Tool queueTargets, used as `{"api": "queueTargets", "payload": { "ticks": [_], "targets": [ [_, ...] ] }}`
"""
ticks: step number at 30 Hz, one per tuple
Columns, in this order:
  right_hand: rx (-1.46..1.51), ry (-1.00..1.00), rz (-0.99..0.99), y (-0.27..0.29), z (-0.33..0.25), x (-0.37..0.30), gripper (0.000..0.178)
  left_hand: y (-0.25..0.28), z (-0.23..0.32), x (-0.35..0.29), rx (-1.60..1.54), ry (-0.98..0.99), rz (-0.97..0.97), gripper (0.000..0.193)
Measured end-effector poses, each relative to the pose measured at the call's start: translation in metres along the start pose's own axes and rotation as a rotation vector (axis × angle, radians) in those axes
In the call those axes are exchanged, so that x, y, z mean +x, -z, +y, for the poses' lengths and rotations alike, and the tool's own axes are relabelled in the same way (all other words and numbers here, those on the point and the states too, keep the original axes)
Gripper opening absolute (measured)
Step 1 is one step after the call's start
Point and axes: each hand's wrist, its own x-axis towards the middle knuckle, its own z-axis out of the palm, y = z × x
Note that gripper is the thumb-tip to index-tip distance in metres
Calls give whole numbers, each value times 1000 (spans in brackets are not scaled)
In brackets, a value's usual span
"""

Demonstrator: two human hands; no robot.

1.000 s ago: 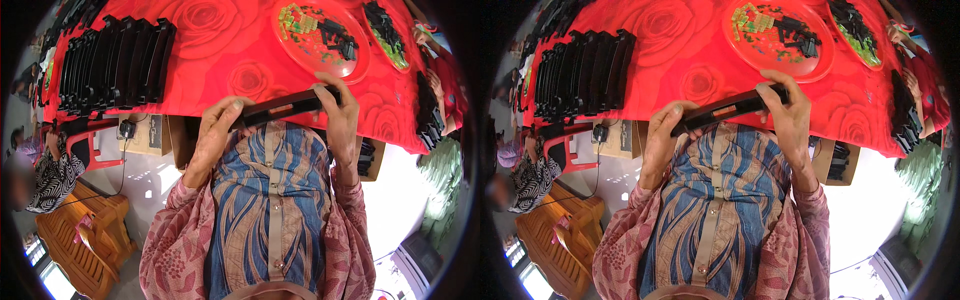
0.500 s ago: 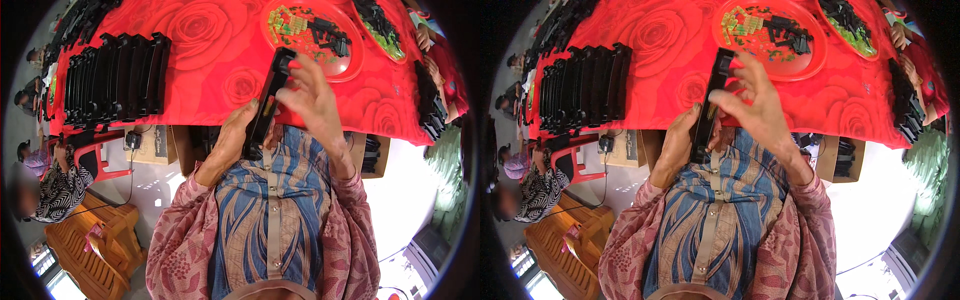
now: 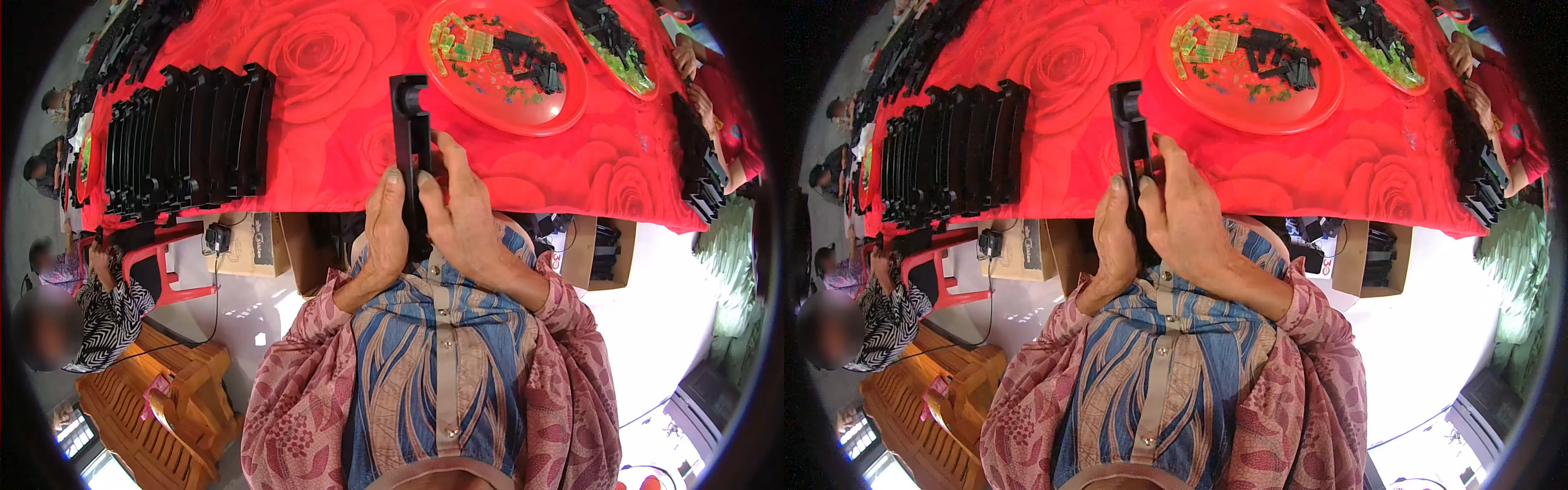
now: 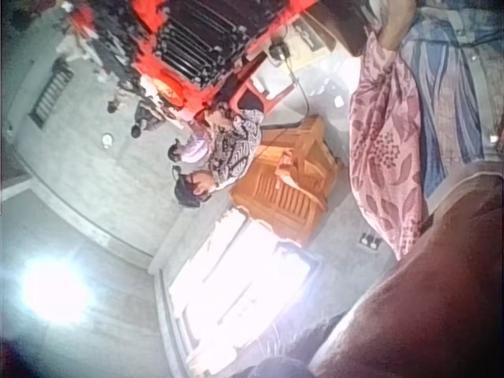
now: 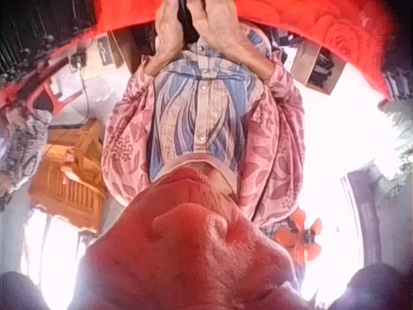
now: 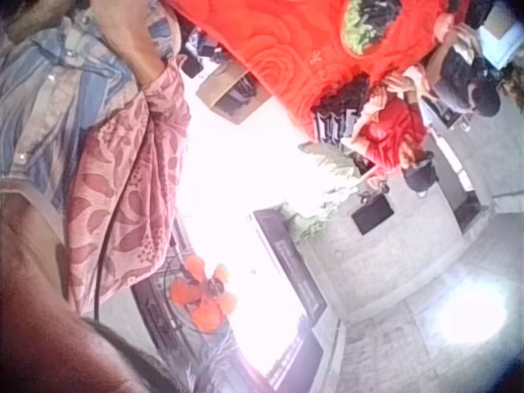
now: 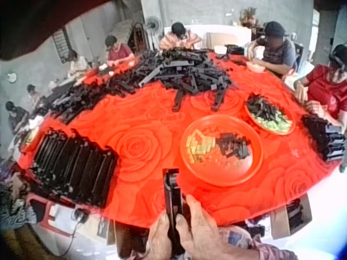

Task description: Assembling black plastic components by inserting small colored pieces and internal parts into a housing.

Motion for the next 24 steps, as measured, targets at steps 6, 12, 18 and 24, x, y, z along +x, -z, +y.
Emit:
{"api": "queueTargets", "payload": {
  "ticks": [6, 12, 18, 24],
  "targets": [
    [-274, 558, 187, 7, -3, 1, 51, 4, -7, 6, -414, 16, 77, 46],
    [-392, 534, -74, 2, -8, -8, 59, 14, -14, 7, -312, -37, -16, 47],
    [-601, 597, -250, -11, 0, -13, 81, 8, -109, 21, -557, -501, 27, 49],
    [-518, 503, -330, -14, 0, -12, 88, 2, -94, 31, -654, -430, 16, 47]
  ]
}}
